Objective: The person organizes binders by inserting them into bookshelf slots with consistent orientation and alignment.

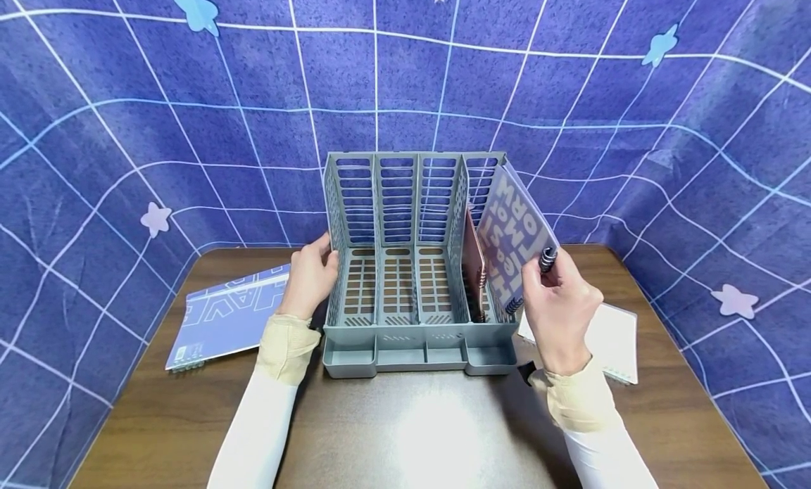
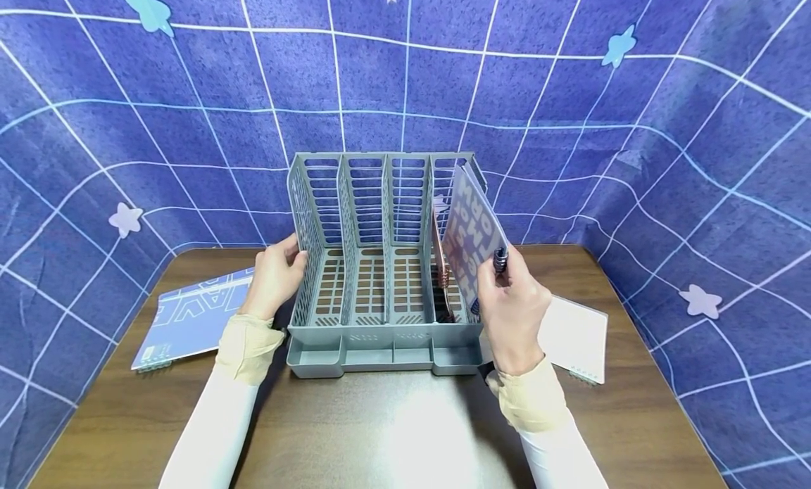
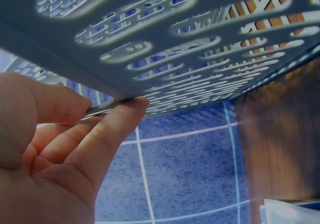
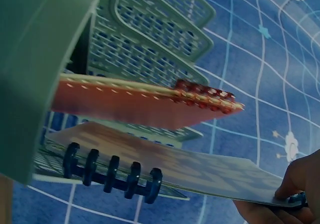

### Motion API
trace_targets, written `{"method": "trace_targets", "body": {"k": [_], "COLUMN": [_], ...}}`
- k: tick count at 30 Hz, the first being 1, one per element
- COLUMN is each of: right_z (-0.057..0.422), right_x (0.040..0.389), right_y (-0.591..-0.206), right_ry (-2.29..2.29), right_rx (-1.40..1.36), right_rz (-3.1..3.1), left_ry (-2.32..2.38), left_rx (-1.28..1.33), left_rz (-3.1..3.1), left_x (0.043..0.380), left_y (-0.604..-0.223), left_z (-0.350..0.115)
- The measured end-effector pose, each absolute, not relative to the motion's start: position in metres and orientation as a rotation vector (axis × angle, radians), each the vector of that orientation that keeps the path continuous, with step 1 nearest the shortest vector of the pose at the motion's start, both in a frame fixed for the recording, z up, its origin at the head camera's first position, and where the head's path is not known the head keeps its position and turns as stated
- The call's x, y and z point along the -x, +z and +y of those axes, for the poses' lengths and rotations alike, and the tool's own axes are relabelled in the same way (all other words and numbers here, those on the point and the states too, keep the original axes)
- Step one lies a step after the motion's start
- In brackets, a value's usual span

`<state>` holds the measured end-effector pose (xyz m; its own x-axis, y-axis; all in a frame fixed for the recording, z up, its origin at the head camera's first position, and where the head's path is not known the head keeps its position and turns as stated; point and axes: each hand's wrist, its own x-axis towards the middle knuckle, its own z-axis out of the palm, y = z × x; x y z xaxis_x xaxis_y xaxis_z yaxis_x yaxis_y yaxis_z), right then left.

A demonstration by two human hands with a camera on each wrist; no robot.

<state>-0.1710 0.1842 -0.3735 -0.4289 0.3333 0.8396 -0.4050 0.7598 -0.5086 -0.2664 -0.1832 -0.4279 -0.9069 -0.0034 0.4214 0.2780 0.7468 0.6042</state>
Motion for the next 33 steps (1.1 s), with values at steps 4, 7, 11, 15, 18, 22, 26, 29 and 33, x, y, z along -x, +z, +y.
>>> {"method": "trace_targets", "body": {"k": [4,7,11,15,18,22,26,29,33], "right_z": [0.181,0.179,0.177,0.176,0.175,0.174,0.174,0.174,0.172], "right_x": [0.175,0.177,0.179,0.182,0.184,0.187,0.189,0.190,0.191], "right_y": [-0.380,-0.384,-0.389,-0.394,-0.397,-0.401,-0.407,-0.411,-0.413], "right_ry": [0.830,0.846,0.845,0.831,0.824,0.823,0.811,0.810,0.826], "right_rx": [-0.064,-0.072,-0.073,-0.070,-0.064,-0.064,-0.078,-0.084,-0.083], "right_rz": [-1.844,-1.846,-1.862,-1.893,-1.914,-1.932,-1.953,-1.965,-1.956], "left_ry": [-0.967,-0.963,-0.968,-0.975,-0.975,-0.969,-0.966,-0.966,-0.965], "left_rx": [0.207,0.203,0.201,0.198,0.201,0.211,0.207,0.205,0.205], "left_rz": [-2.543,-2.542,-2.547,-2.549,-2.549,-2.545,-2.545,-2.546,-2.544], "left_x": [0.266,0.266,0.265,0.265,0.265,0.266,0.266,0.266,0.266], "left_y": [-0.427,-0.426,-0.426,-0.426,-0.426,-0.426,-0.426,-0.426,-0.426], "left_z": [-0.183,-0.183,-0.182,-0.182,-0.183,-0.183,-0.183,-0.183,-0.183]}}
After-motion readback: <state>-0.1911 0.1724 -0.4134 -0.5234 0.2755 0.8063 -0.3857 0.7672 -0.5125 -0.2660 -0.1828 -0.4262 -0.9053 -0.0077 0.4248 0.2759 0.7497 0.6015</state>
